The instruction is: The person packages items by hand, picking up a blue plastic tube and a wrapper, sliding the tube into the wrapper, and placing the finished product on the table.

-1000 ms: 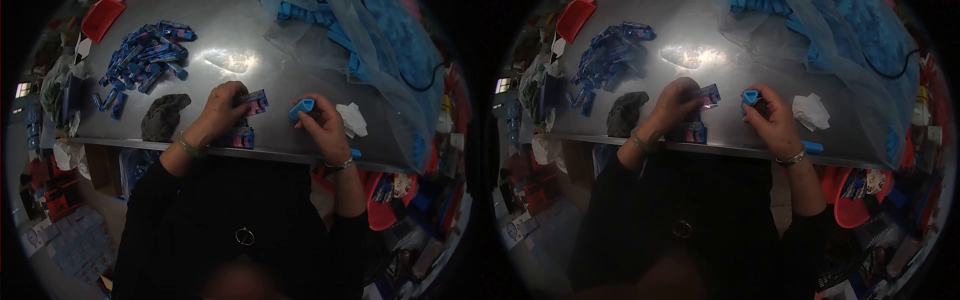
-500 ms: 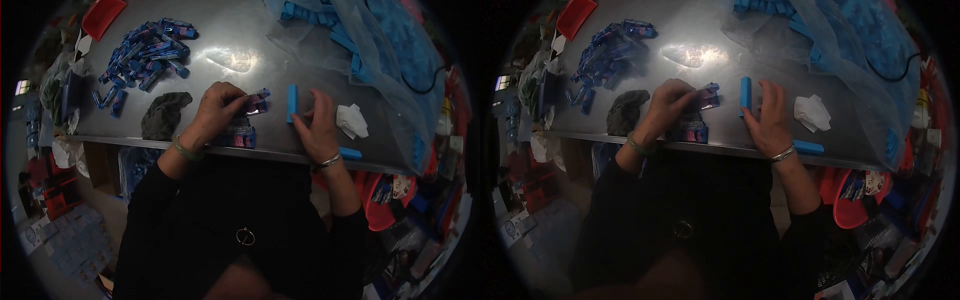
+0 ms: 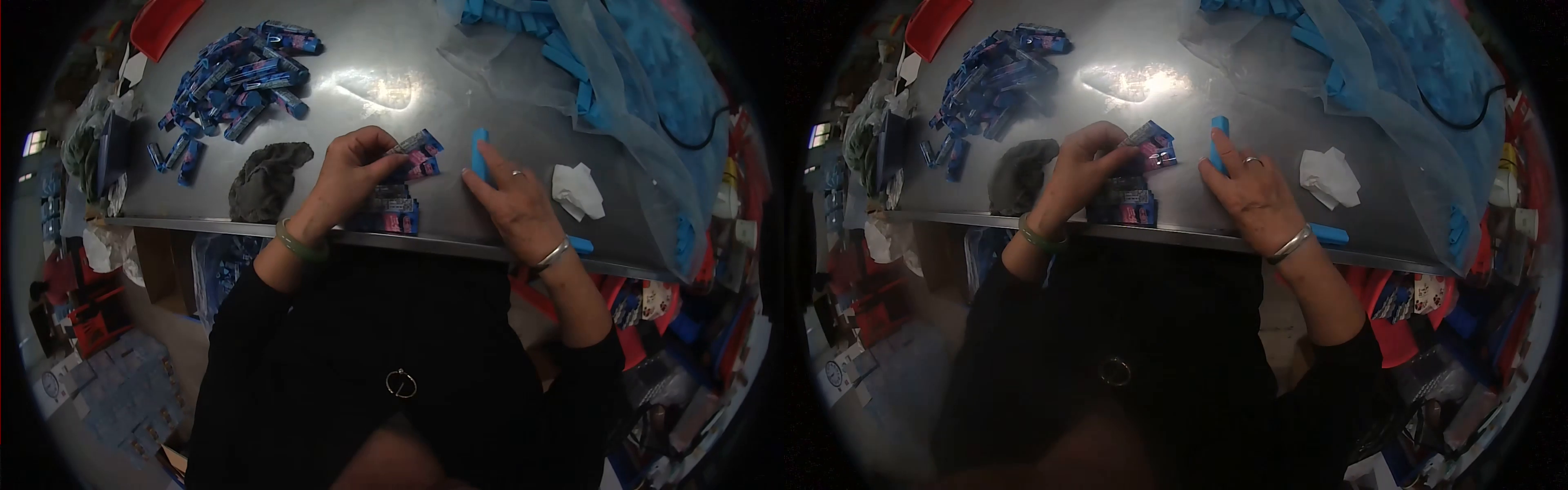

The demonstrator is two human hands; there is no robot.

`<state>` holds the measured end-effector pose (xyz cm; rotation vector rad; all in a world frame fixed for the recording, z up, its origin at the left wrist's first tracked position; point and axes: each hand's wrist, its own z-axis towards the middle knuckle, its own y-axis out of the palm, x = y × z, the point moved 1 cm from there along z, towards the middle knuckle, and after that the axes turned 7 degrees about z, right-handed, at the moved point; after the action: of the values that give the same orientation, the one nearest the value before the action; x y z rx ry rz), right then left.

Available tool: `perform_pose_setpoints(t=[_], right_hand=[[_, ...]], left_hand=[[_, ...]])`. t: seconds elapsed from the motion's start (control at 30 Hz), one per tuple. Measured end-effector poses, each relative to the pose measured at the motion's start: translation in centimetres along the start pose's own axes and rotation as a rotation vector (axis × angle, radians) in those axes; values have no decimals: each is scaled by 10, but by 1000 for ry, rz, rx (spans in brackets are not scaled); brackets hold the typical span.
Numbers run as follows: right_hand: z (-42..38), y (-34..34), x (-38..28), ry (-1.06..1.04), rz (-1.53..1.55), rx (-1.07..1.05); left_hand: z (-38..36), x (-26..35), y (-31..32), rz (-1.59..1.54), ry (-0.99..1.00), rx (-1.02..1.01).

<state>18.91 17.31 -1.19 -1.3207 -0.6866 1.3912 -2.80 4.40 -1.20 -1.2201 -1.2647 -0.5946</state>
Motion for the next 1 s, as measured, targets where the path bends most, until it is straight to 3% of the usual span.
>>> perform_pose_setpoints(t=[0.07, 0.17, 0.3, 0.4, 0.47, 0.5, 0.57, 0.6, 0.67, 0.77, 1.0], right_hand=[[3, 3, 3, -115, -57, -89], [4, 12, 12, -200, -124, -37], [7, 3, 12, -196, -78, -112], [10, -13, 3, -70, 138, 55], [13, -26, 0, 178, 542, 203], [15, -26, -3, 179, 542, 205], [18, -25, -5, 467, 1178, 506], [20, -30, -5, 469, 1179, 508], [26, -39, -3, 492, 1463, 530], [32, -35, 0, 542, 1659, 473], [31, -26, 12, 612, 1697, 441]], left_hand=[[1, -6, 2, -105, 2, -25], [-1, -3, 2, -91, 4, -39], [-1, -4, 4, -57, 42, -29], [-4, -3, 5, -51, -9, -17], [-5, -6, 6, 41, 77, 5], [-5, -5, 6, 42, 78, 3], [-6, -1, 7, 70, 101, -12], [-7, 0, 7, 71, 101, -15], [-7, 3, 8, 81, 121, -22], [-8, 3, 10, 69, 142, -34], [-13, 2, 9, 36, 184, -76]])
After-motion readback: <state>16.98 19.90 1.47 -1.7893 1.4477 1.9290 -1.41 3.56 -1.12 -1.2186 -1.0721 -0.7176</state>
